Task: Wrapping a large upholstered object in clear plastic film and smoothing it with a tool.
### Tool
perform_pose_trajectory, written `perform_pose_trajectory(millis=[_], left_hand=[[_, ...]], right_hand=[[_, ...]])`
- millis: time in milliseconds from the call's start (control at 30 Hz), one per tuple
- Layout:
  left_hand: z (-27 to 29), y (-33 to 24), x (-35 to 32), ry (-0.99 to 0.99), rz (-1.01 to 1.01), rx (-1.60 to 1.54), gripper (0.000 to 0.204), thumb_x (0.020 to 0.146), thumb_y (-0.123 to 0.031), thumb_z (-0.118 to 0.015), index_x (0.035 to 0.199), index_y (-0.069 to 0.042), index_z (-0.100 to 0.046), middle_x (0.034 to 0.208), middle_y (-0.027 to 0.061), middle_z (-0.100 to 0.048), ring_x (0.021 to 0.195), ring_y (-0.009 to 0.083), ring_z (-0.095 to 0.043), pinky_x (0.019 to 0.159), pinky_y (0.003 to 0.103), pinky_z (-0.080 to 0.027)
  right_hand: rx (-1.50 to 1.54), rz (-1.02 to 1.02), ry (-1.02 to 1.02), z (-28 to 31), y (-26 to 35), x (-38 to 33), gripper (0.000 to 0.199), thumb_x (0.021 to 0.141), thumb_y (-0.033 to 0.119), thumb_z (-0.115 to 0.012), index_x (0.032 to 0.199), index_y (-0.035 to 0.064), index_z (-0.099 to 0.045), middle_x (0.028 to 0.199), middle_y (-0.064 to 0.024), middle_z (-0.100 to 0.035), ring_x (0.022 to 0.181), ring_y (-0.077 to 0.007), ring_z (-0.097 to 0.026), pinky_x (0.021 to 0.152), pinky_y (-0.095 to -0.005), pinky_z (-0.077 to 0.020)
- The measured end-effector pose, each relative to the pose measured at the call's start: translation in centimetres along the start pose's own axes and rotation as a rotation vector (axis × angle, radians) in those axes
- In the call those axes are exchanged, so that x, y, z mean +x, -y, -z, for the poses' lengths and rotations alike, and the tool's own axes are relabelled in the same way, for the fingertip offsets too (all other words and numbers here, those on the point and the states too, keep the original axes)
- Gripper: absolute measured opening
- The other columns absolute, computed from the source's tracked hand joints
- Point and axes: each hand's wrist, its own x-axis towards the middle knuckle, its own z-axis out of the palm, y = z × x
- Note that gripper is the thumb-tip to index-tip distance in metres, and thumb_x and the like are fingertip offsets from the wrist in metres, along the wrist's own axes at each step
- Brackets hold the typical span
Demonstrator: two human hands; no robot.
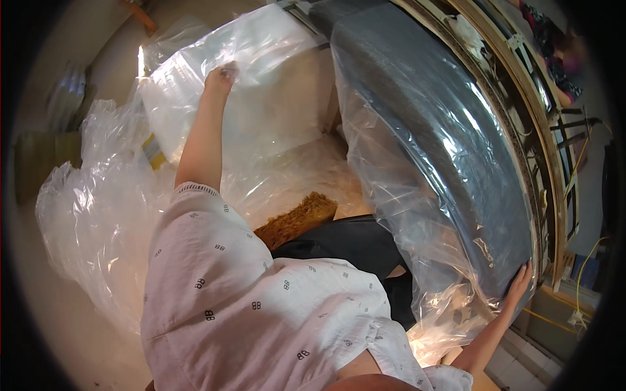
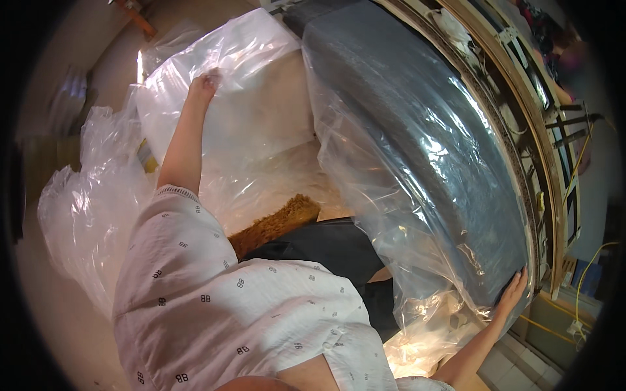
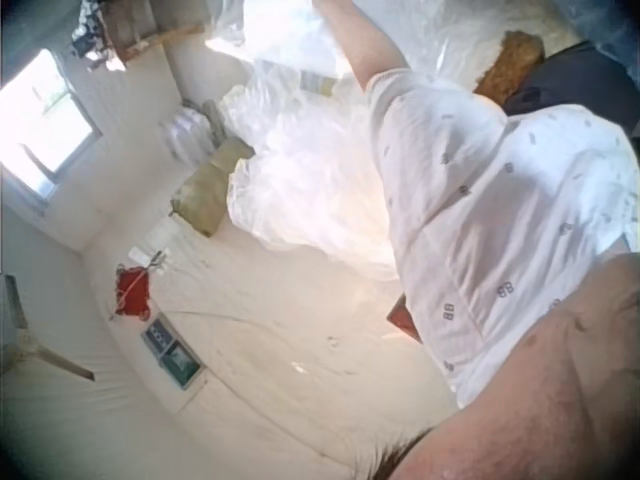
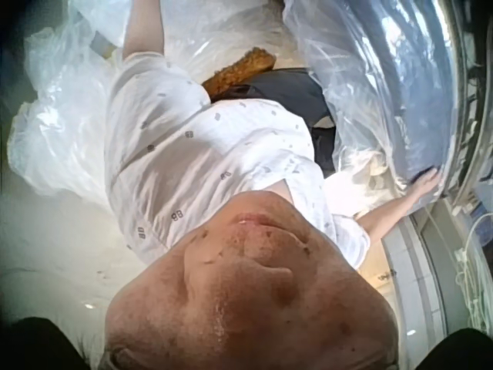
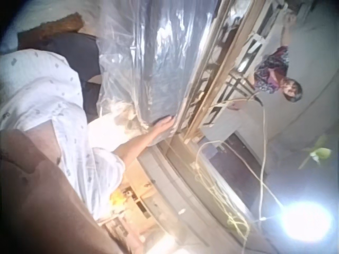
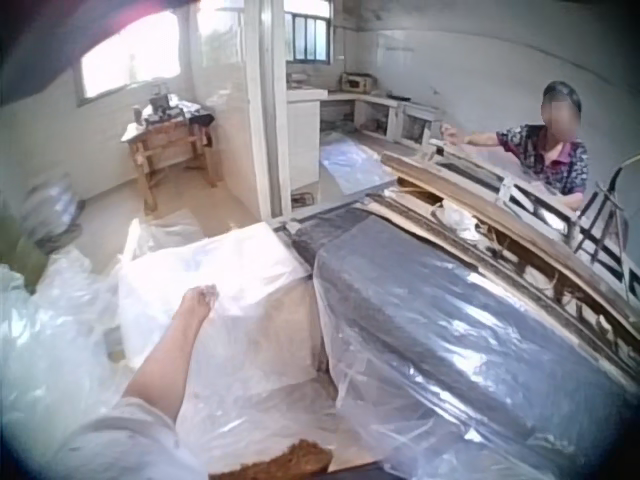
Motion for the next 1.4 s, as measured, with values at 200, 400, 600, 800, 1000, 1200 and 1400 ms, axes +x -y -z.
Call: perform_pose_trajectory(millis=[200,400,600,800,1000,1200,1400], left_hand=[[-0.4,-2.1,-9.2,-0.092,-0.324,0.367,0.025,0.087,-0.032,-0.053,0.084,-0.007,-0.053,0.076,0.0038,-0.052,0.063,0.0185,-0.049,0.05,0.03,-0.039],[-1.3,3.2,-26.1,0.237,-0.683,1.118,0.025,0.078,-0.022,-0.062,0.085,-0.002,-0.05,0.077,0.0117,-0.051,0.072,0.0249,-0.051,0.069,0.033,-0.043],[-5.7,4.2,-41.6,1.047,-0.323,0.768,0.022,0.08,-0.018,-0.061,0.086,-0.004,-0.045,0.074,0.0057,-0.044,0.073,0.0137,-0.044,0.066,0.031,-0.04],[-9.4,-2.0,-47.1,1.863,0.183,0.666,0.02,0.083,-0.017,-0.058,0.093,-0.004,-0.047,0.08,0.0071,-0.053,0.075,0.0172,-0.05,0.07,0.031,-0.042],[-8.2,-7.5,-34.7,0.456,-0.734,1.173,0.029,0.081,-0.005,-0.053,0.109,-0.011,-0.056,0.104,0.0131,-0.059,0.086,0.0248,-0.059,0.076,0.033,-0.047],[-9.9,-2.5,-34.8,0.896,-0.976,1.152,0.031,0.07,0.005,-0.051,0.098,-0.008,-0.057,0.091,0.0116,-0.06,0.086,0.0309,-0.058,0.074,0.038,-0.046],[-16.0,2.2,-50.9,1.677,-0.685,0.717,0.026,0.071,-0.006,-0.057,0.097,-0.008,-0.058,0.09,0.01,-0.061,0.085,0.0296,-0.059,0.072,0.037,-0.047]], right_hand=[[0.284,0.159,-0.318,2.2,15.8,3.4,0.038,0.096,0.027,-0.037,0.123,0.0031,-0.048,0.124,-0.0112,-0.049,0.113,-0.0237,-0.047,0.094,-0.0328,-0.0359],[0.711,0.368,0.012,-0.4,36.0,1.8,0.028,0.093,0.017,-0.039,0.115,0.0078,-0.054,0.119,-0.005,-0.052,0.106,-0.0152,-0.051,0.089,-0.029,-0.0397],[1.238,0.271,0.789,-6.2,52.6,-3.2,0.036,0.087,0.026,-0.051,0.118,0.0077,-0.052,0.109,-0.0075,-0.055,0.092,-0.0157,-0.056,0.081,-0.0292,-0.0439],[1.06,0.126,1.334,-11.4,56.2,-5.7,0.042,0.084,0.028,-0.054,0.119,0.006,-0.051,0.087,-0.0001,-0.057,0.079,-0.0063,-0.051,0.07,-0.0219,-0.0405],[1.163,0.271,0.943,-3.2,50.8,-3.3,0.028,0.083,0.012,-0.05,0.108,0.0058,-0.059,0.085,0.0026,-0.059,0.074,-0.0058,-0.052,0.066,-0.0178,-0.0389],[0.931,0.924,1.748,3.2,47.9,-3.9,0.028,0.077,0.008,-0.067,0.103,0.0028,-0.064,0.098,-0.0081,-0.065,0.08,-0.0118,-0.059,0.07,-0.0255,-0.0468],[0.844,0.626,1.004,-4.8,49.9,-0.6,0.066,0.083,0.05,-0.048,0.13,0.0054,-0.041,0.128,-0.0133,-0.045,0.115,-0.0271,-0.044,0.095,-0.0399,-0.0353]])
